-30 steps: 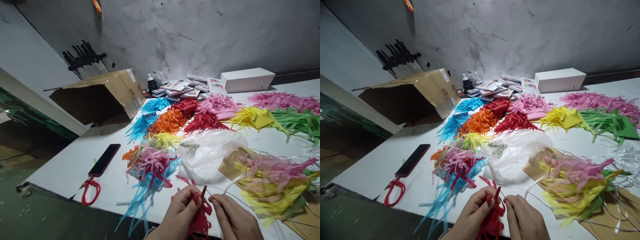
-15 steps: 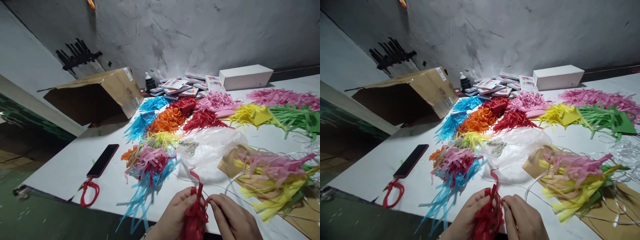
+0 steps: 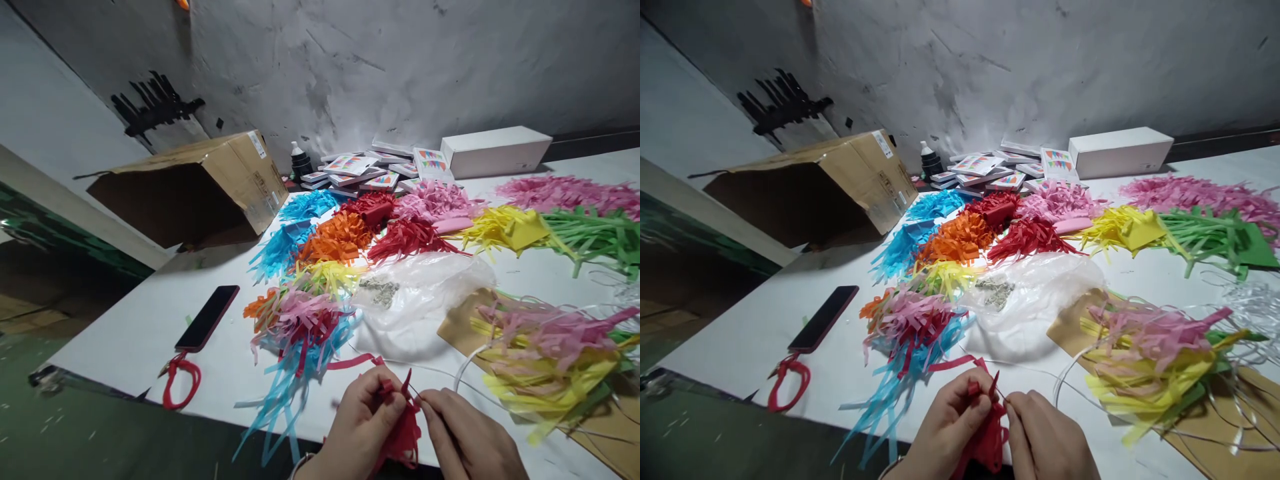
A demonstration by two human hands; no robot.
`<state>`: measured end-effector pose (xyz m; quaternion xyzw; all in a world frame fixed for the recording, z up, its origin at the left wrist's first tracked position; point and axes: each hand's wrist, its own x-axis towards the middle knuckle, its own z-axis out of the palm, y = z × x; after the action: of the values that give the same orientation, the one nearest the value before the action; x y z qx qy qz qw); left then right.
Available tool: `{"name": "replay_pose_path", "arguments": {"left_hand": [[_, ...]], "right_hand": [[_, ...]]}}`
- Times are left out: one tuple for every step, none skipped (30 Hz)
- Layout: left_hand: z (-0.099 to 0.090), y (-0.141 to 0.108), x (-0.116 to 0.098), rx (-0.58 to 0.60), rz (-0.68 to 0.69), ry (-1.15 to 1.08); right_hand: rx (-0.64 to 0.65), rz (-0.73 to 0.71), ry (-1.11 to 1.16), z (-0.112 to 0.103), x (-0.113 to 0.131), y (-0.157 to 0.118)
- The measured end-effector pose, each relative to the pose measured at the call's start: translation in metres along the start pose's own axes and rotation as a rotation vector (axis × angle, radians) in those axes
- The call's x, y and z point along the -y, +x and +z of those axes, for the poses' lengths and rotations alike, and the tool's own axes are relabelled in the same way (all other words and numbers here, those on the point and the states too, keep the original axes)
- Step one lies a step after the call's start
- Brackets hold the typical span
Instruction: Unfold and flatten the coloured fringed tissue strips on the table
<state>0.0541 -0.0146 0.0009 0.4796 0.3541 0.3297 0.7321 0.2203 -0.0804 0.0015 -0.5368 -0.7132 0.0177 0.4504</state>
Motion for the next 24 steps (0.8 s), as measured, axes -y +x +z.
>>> {"name": "replay_pose_path", "arguments": {"left_hand": [[0.0,0.0,0.0,0.0,0.023,0.032],[0.0,-0.001,0.0,-0.002,0.042,0.063],[-0.001,-0.001,0.001,0.0,0.054,0.09],[-0.001,-0.001,0.003,0.003,0.06,0.108],[-0.002,-0.001,0.004,0.005,0.061,0.118],[-0.003,-0.001,0.006,0.004,0.061,0.121],[-0.004,-0.001,0.007,0.001,0.059,0.124],[-0.005,-0.001,0.009,-0.004,0.059,0.132],[-0.006,-0.002,0.01,-0.01,0.069,0.15],[-0.007,-0.002,0.01,-0.018,0.089,0.18],[-0.008,-0.002,0.011,-0.027,0.117,0.219],[-0.009,-0.001,0.012,-0.039,0.152,0.261],[-0.009,-0.001,0.012,-0.05,0.188,0.302],[-0.01,-0.001,0.012,-0.059,0.222,0.338],[-0.01,-0.002,0.012,-0.064,0.253,0.367],[-0.011,-0.002,0.011,-0.066,0.279,0.387],[-0.011,-0.002,0.01,-0.065,0.302,0.398],[-0.011,-0.002,0.01,-0.062,0.32,0.407],[-0.011,-0.002,0.009,-0.056,0.335,0.418],[-0.012,-0.002,0.009,-0.047,0.349,0.437],[-0.012,-0.002,0.008,-0.037,0.365,0.464],[-0.013,-0.002,0.008,-0.021,0.38,0.499],[-0.014,-0.002,0.009,-0.002,0.4,0.54],[-0.015,-0.001,0.009,0.02,0.424,0.585]], "right_hand": [[-0.001,-0.02,-0.022,0.0,0.0,0.001],[0.001,-0.031,-0.041,0.001,0.0,0.001],[0.008,-0.039,-0.054,0.001,-0.001,0.001],[0.02,-0.045,-0.065,0.001,-0.001,0.001],[0.03,-0.046,-0.076,0.001,-0.002,0.0],[0.041,-0.05,-0.087,0.002,-0.002,0.0],[0.053,-0.058,-0.097,0.002,-0.003,-0.001],[0.066,-0.07,-0.107,0.003,-0.003,-0.002],[0.073,-0.075,-0.116,0.004,-0.004,-0.002],[0.075,-0.073,-0.125,0.005,-0.004,-0.003],[0.074,-0.066,-0.135,0.006,-0.005,-0.004],[0.079,-0.056,-0.151,0.006,-0.005,-0.005],[0.088,-0.052,-0.171,0.007,-0.005,-0.006],[0.108,-0.056,-0.193,0.008,-0.006,-0.007],[0.132,-0.063,-0.214,0.008,-0.006,-0.008],[0.148,-0.064,-0.229,0.009,-0.006,-0.009],[0.154,-0.056,-0.234,0.009,-0.006,-0.009],[0.146,-0.046,-0.227,0.009,-0.006,-0.009],[0.134,-0.032,-0.214,0.009,-0.005,-0.01],[0.131,-0.022,-0.2,0.01,-0.005,-0.01],[0.129,-0.02,-0.184,0.01,-0.005,-0.01],[0.131,-0.021,-0.164,0.01,-0.005,-0.01],[0.133,-0.02,-0.136,0.01,-0.005,-0.01],[0.13,-0.009,-0.1,0.01,-0.005,-0.01]]}}
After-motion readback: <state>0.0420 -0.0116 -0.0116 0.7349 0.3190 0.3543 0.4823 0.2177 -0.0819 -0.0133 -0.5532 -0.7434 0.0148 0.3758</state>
